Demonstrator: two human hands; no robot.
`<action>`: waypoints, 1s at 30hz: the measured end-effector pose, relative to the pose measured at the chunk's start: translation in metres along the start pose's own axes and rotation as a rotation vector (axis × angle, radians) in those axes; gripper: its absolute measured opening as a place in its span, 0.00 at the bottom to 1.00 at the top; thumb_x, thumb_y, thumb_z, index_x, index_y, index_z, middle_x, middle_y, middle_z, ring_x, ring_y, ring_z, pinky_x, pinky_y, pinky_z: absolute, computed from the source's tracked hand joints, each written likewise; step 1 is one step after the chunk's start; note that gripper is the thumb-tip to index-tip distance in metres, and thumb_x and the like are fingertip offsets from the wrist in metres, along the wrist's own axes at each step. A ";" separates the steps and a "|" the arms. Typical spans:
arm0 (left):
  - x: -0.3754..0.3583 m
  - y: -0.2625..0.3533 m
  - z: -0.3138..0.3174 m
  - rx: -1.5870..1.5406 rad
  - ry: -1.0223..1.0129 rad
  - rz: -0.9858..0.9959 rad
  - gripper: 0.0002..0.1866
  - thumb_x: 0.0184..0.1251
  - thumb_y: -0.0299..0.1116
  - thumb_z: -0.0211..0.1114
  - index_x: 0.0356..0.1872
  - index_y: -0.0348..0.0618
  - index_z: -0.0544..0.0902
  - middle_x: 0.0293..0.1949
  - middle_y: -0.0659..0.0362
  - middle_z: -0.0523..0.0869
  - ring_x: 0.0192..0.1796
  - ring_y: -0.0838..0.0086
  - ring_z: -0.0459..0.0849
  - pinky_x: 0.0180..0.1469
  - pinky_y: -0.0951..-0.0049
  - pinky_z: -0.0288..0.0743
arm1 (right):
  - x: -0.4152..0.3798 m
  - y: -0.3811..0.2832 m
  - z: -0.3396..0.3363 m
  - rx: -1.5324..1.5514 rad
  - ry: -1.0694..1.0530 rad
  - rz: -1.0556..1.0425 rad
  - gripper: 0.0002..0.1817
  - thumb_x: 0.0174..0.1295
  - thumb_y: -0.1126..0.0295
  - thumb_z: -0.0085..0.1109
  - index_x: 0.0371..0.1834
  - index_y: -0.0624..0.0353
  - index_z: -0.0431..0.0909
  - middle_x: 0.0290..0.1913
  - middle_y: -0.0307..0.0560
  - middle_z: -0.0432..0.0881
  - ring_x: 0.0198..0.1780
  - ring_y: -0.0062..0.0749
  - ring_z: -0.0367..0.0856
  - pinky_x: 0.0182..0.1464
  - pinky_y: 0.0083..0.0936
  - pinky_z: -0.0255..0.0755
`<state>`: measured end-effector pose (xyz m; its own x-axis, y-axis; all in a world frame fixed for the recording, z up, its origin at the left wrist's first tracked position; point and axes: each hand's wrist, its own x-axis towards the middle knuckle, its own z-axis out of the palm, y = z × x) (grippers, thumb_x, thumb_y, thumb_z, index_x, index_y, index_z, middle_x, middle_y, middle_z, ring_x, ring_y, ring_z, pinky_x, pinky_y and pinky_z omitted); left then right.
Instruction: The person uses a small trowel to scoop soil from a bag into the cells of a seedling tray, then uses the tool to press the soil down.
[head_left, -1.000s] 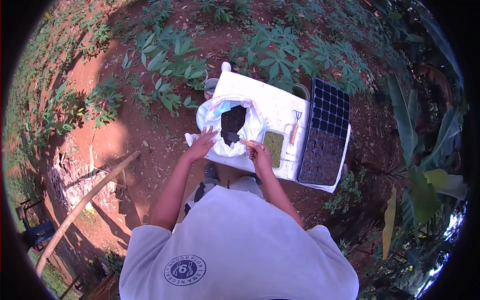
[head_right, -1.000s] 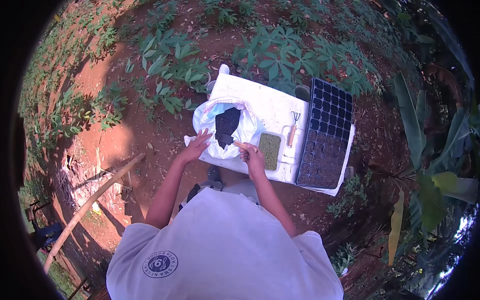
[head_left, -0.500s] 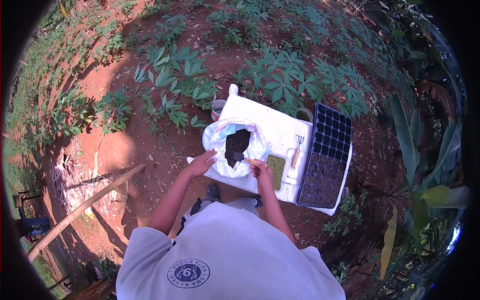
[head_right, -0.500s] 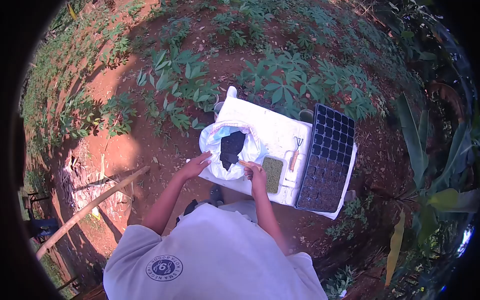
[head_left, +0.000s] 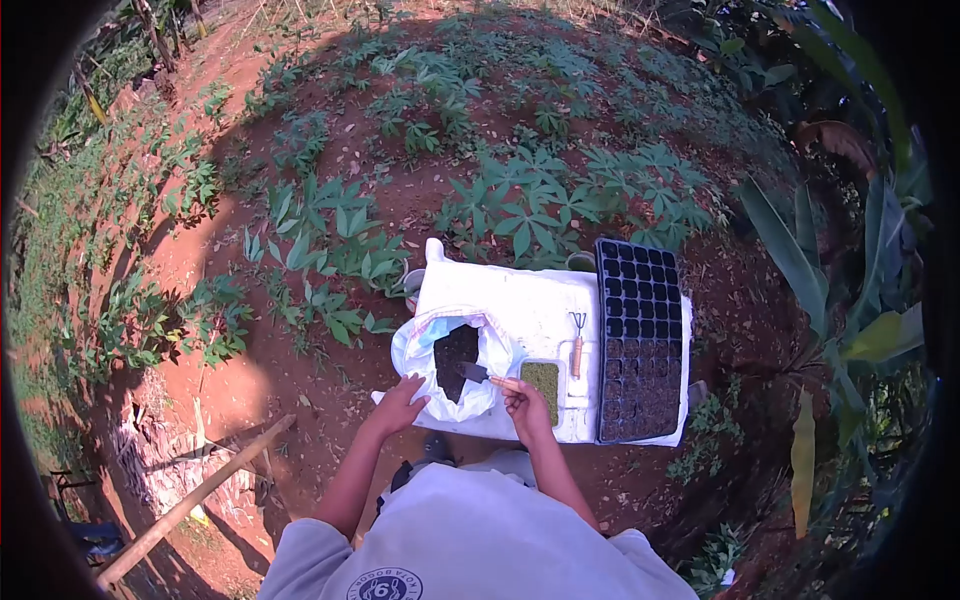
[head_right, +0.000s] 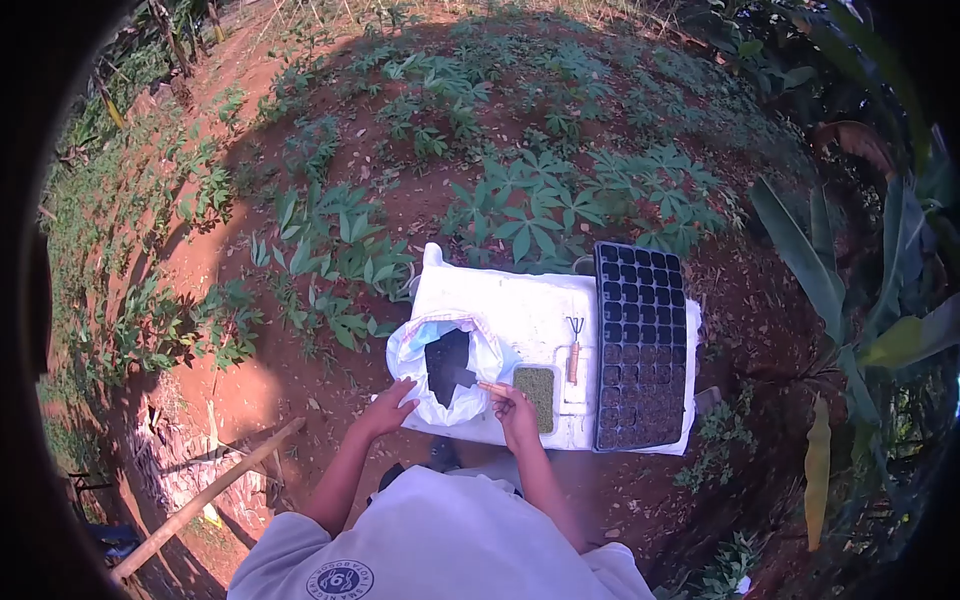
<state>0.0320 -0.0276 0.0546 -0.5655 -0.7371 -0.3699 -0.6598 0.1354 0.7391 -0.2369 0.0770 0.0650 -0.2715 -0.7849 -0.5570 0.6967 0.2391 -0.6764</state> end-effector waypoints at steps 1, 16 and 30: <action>0.001 -0.002 0.000 0.036 0.029 0.024 0.30 0.70 0.45 0.57 0.69 0.42 0.67 0.72 0.46 0.62 0.76 0.53 0.54 0.75 0.57 0.49 | 0.001 -0.004 -0.002 0.010 0.006 -0.017 0.15 0.70 0.64 0.47 0.50 0.62 0.76 0.33 0.42 0.81 0.31 0.22 0.74 0.35 0.20 0.67; 0.057 0.151 0.025 0.010 0.537 0.257 0.19 0.65 0.30 0.58 0.57 0.38 0.77 0.65 0.45 0.73 0.73 0.49 0.61 0.73 0.51 0.50 | -0.018 -0.095 -0.099 0.201 -0.018 -0.149 0.17 0.68 0.63 0.49 0.52 0.63 0.76 0.36 0.44 0.82 0.32 0.23 0.75 0.37 0.19 0.69; 0.124 0.278 0.214 -0.032 0.154 0.329 0.26 0.65 0.32 0.60 0.64 0.36 0.69 0.63 0.41 0.72 0.68 0.48 0.68 0.69 0.58 0.61 | -0.039 -0.193 -0.267 0.292 0.130 -0.448 0.19 0.72 0.64 0.44 0.59 0.64 0.73 0.41 0.47 0.83 0.33 0.23 0.77 0.38 0.18 0.71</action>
<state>-0.3272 0.0598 0.0936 -0.6624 -0.7488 -0.0219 -0.4373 0.3628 0.8229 -0.5381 0.2139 0.0890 -0.6509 -0.6919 -0.3124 0.6440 -0.2855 -0.7097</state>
